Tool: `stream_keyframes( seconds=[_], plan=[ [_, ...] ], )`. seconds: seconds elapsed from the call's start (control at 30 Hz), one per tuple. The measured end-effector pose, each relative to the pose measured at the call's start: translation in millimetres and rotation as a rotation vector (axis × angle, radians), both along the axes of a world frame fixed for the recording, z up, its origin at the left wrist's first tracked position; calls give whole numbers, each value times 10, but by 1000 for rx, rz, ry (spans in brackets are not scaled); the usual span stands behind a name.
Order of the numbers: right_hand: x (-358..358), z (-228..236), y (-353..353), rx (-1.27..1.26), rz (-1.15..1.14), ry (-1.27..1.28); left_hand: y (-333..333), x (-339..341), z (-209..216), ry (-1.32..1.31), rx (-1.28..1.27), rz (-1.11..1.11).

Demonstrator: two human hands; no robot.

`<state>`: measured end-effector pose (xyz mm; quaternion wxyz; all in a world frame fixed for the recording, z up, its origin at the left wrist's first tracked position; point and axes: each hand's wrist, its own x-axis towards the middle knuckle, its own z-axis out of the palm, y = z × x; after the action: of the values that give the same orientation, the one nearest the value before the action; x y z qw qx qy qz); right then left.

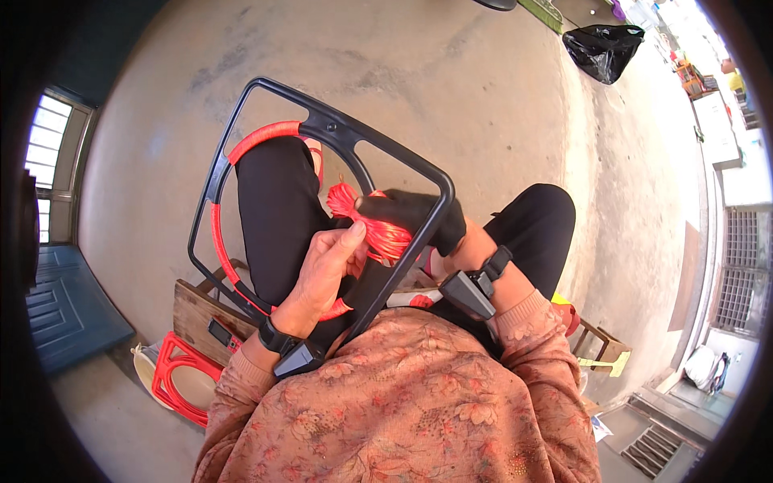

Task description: Wrapping a red plastic cord around a black circular furniture frame component.

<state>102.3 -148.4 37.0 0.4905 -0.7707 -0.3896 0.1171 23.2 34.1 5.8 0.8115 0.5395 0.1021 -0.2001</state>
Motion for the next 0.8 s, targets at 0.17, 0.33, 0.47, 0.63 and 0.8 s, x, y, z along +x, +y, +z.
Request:
stream_keyframes(
  seconds=[0.17,0.33,0.47,0.63,0.8],
  plan=[
    [-103,-1363,-238,749,-231,1349,-75,14,-58,158,-72,52],
    [268,-1152,-76,714,-255,1323,-74,-58,-61,178,-184,54],
    [533,-995,-863,715,-405,1231,-45,-31,-72,176,-239,-37],
    [548,-858,-1977,666,-626,1165,-21,17,19,196,-350,-21],
    [-255,-592,-3223,641,-789,1044,47,-10,52,171,-305,28]
  ],
)
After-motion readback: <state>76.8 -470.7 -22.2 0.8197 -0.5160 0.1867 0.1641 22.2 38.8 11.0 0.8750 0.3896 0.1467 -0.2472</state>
